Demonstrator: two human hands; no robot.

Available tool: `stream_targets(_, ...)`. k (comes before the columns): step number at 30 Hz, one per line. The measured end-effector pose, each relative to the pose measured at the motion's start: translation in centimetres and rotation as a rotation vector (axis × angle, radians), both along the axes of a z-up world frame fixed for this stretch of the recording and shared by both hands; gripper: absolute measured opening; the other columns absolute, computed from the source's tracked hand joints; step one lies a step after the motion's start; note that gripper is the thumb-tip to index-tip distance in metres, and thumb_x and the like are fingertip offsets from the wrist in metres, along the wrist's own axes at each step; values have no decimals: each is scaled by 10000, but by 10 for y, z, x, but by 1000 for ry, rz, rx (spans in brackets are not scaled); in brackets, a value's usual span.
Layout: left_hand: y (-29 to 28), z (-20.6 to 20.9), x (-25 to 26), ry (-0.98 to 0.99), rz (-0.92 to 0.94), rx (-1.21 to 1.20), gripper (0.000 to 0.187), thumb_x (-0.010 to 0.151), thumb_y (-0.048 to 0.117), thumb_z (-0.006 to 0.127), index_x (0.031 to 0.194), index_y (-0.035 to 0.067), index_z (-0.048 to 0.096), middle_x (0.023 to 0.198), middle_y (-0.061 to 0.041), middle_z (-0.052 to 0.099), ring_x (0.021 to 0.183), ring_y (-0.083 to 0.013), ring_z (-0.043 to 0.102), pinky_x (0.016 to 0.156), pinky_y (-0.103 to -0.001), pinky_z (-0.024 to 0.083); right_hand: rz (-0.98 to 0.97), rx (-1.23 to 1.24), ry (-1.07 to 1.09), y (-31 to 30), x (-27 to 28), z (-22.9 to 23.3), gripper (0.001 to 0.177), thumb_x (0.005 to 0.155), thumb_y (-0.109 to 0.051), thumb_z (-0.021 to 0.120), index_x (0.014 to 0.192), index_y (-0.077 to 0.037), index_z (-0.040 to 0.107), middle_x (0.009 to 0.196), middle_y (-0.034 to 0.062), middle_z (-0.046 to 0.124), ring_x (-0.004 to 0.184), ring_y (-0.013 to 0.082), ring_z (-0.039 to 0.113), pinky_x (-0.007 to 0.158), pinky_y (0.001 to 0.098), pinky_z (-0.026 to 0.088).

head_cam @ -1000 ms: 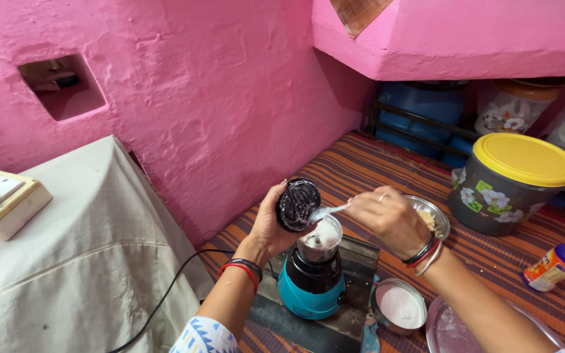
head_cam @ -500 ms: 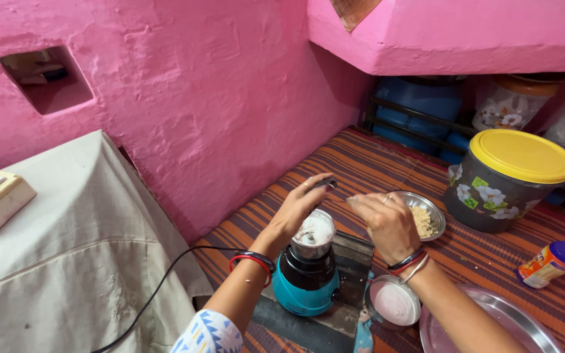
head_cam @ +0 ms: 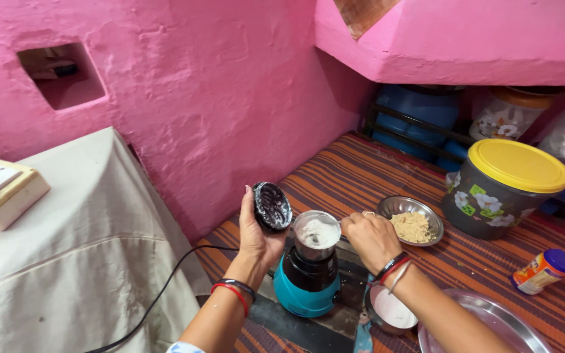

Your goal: The person scoops a white powdery substance from a metal bowl into a blender jar using a spoon, then secures the lid and operates the blender. They open the lid to scrape down the sides and continue blending.

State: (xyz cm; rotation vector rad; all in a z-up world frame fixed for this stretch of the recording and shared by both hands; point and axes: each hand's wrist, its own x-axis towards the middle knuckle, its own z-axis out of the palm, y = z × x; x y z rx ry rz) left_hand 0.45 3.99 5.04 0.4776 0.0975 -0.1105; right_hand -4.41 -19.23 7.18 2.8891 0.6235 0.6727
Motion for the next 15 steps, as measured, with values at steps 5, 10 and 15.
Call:
stream_targets(5, 18, 15, -10, 55, 7, -65, 549, 838, 629, 651, 1133, 166, 660, 1068, -43, 691, 992, -213, 637, 889, -438, 542, -152, 43, 126, 23, 29, -7, 128, 883, -34, 582, 883, -33, 710, 954, 198, 715, 940, 376, 708, 797, 465, 596)
stream_targets(10, 9, 21, -11, 39, -66, -101, 579, 833, 660, 651, 1121, 158, 666, 1055, -49, 687, 966, -218, 633, 857, -426, 535, 101, 115, 125, 13, 34, -16, 231, 801, 35, 574, 944, -58, 729, 952, 160, 734, 973, 348, 708, 854, 435, 581)
stream_targets(15, 18, 30, -11, 61, -79, -42, 565, 829, 661, 657, 1118, 176, 668, 1062, -30, 691, 966, -201, 629, 852, -399, 526, 394, 45, -1, -9, 19, 0, 217, 796, -6, 595, 968, -31, 724, 1061, 132, 753, 1022, 307, 711, 868, 388, 582)
